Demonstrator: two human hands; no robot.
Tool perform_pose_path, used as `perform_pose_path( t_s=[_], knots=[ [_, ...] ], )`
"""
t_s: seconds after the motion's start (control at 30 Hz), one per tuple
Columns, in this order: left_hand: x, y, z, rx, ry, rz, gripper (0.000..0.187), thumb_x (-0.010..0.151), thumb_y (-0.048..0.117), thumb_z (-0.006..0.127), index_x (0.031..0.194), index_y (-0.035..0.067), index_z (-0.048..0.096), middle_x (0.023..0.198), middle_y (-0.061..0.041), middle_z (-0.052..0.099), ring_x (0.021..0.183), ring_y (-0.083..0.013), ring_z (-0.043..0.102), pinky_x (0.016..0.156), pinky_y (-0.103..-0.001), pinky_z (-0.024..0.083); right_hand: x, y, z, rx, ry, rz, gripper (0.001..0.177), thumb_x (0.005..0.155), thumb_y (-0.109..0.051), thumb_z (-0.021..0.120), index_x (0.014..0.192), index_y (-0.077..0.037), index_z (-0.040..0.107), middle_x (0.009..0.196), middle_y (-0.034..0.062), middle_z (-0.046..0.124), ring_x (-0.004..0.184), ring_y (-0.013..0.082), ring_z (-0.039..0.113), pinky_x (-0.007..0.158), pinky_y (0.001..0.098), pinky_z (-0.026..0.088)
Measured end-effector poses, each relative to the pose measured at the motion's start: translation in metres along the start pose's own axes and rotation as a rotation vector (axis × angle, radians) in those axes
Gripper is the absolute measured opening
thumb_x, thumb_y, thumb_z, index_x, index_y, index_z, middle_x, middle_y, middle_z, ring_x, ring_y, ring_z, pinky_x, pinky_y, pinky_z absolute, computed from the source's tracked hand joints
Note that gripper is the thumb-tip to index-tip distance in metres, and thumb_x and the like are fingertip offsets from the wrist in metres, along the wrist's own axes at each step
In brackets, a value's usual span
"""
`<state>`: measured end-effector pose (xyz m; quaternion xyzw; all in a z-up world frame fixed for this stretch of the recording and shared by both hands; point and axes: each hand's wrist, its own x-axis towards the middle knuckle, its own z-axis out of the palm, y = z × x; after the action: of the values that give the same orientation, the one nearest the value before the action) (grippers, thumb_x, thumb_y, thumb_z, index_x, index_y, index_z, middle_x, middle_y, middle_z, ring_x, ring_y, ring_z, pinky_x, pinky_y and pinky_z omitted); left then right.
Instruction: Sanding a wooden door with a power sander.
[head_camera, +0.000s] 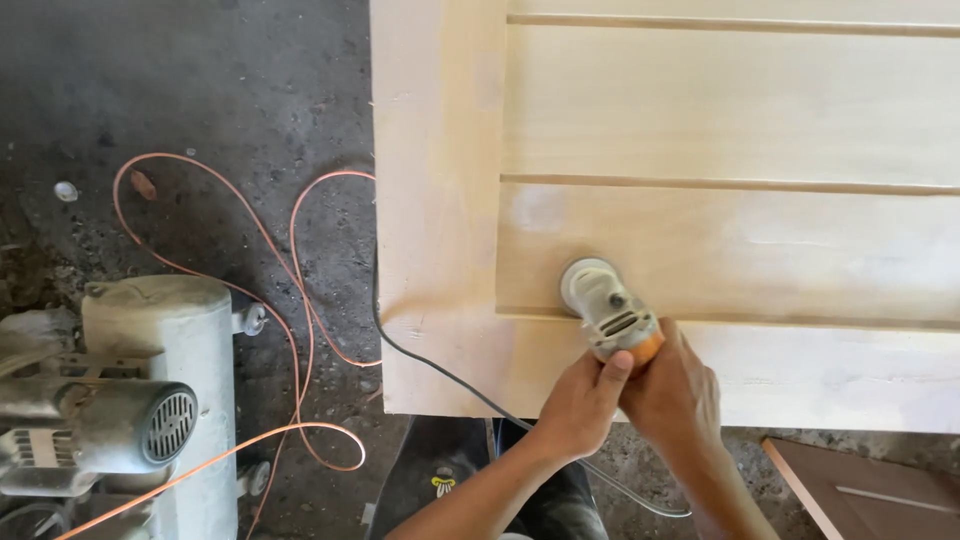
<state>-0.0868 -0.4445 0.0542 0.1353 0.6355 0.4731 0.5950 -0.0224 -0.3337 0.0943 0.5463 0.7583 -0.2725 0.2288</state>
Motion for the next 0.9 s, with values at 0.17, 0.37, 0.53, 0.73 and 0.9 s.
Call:
perform_pose_path(
  t_s=[0.17, 0.37, 0.53, 0.73, 0.9],
  knots=[
    [0.013, 0.018, 0.024, 0.073, -0.080, -0.025, 0.094, 0.095, 0.080, 0.027, 0.130, -0.002, 0.058, 0.115, -0.028, 0.070, 0.113, -0.0435, 0.066, 0.094, -0.047, 0.050, 0.009, 0.046, 0.003, 0.063, -0.042, 0.155, 0.040, 0.092, -0.036, 0.069, 0.114, -0.006, 0.054, 0.089, 0.0116, 0.071, 0.070, 0.0279, 0.071, 0.058, 0.0432, 0.060],
    [0.012, 0.011, 0.005, 0.127, -0.114, -0.061, 0.096, 0.094, 0.081, 0.025, 0.128, -0.002, 0.060, 0.113, -0.026, 0.071, 0.110, -0.0423, 0.068, 0.094, -0.048, 0.051, 0.007, 0.023, 0.013, 0.152, 0.021, 0.143, 0.035, 0.094, -0.034, 0.069, 0.111, -0.006, 0.057, 0.087, 0.0108, 0.072, 0.070, 0.0240, 0.071, 0.060, 0.0410, 0.059],
    [0.000, 0.007, -0.001, 0.040, -0.038, -0.022, 0.094, 0.095, 0.079, 0.026, 0.127, -0.003, 0.059, 0.117, -0.025, 0.071, 0.115, -0.0401, 0.068, 0.098, -0.045, 0.050, 0.002, -0.001, 0.000, 0.023, 0.007, -0.064, 0.041, 0.086, -0.033, 0.075, 0.110, -0.006, 0.056, 0.083, 0.0123, 0.072, 0.068, 0.0272, 0.069, 0.061, 0.0435, 0.056],
    [0.014, 0.018, -0.002, 0.095, -0.048, -0.062, 0.086, 0.098, 0.073, 0.028, 0.130, -0.001, 0.058, 0.117, -0.025, 0.070, 0.113, -0.0414, 0.065, 0.096, -0.046, 0.049, 0.020, 0.000, -0.008, 0.069, -0.066, 0.086, 0.040, 0.089, -0.035, 0.072, 0.109, -0.005, 0.054, 0.085, 0.0126, 0.071, 0.069, 0.0300, 0.073, 0.061, 0.0448, 0.061],
    [0.008, 0.010, -0.031, -0.049, 0.063, 0.023, 0.081, 0.100, 0.069, 0.034, 0.128, -0.003, 0.060, 0.113, -0.023, 0.072, 0.107, -0.0360, 0.069, 0.094, -0.042, 0.051, 0.011, -0.049, -0.010, 0.090, 0.050, -0.136, 0.041, 0.080, -0.030, 0.079, 0.101, -0.003, 0.055, 0.087, 0.0205, 0.071, 0.077, 0.0439, 0.069, 0.068, 0.0552, 0.054]
  ],
)
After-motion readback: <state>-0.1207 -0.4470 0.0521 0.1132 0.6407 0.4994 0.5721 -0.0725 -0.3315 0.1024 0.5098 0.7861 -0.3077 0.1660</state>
